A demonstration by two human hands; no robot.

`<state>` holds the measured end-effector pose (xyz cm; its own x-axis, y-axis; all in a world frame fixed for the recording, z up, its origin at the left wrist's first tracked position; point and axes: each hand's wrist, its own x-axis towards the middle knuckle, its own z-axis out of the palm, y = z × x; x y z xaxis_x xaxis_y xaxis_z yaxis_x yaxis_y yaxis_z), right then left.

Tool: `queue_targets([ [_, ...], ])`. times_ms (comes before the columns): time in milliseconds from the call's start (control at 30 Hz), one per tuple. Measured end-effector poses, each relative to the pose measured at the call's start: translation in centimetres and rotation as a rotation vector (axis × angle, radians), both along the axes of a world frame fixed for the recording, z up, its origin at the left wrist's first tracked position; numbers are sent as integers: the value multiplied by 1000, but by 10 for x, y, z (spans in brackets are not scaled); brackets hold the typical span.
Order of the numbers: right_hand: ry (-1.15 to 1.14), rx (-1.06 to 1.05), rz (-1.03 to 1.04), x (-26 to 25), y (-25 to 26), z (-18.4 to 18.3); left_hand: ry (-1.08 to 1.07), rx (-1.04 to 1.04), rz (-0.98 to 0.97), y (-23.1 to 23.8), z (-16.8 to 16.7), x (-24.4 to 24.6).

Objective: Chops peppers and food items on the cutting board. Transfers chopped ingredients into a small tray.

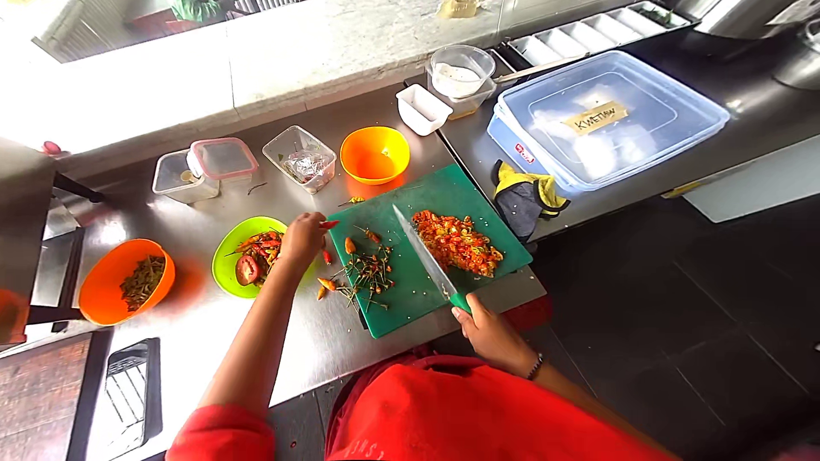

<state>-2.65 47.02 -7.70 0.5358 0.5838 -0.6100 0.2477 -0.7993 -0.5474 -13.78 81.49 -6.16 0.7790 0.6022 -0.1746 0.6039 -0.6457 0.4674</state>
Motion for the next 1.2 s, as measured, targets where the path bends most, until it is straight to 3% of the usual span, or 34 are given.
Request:
queue_targets([
  [67, 2, -18, 55, 0, -13, -10, -193, -9, 79, -14, 10, -11],
  [167, -19, -44, 44, 8, -12, -10, -347, -100, -59, -64, 3, -4],
  [267, -92, -111, 51, 21, 10, 6, -336, -206, -310, -119, -24, 16],
  [367, -168, -286, 138, 18, 31, 30, -274, -195, -448, -145, -51, 29],
  [500, -198, -392, 179, 4, 41, 42, -234, -158, -470, -149, -57, 34],
  [633, -242, -309, 130, 5, 49, 10, -238, -136, -484, -148, -57, 36],
  [800, -232, -358, 174, 8, 52, 35, -191, -164, -477, -148, -52, 41],
  [900, -254, -336, 144, 4, 50, 14, -198, -184, -466, -150, -53, 44],
  [1067, -238, -341, 171, 11, 53, 30, -185, -210, -427, -151, -53, 44],
  [1200, -254, -330, 168, 11, 55, 14, -266, -197, -407, -156, -60, 44],
])
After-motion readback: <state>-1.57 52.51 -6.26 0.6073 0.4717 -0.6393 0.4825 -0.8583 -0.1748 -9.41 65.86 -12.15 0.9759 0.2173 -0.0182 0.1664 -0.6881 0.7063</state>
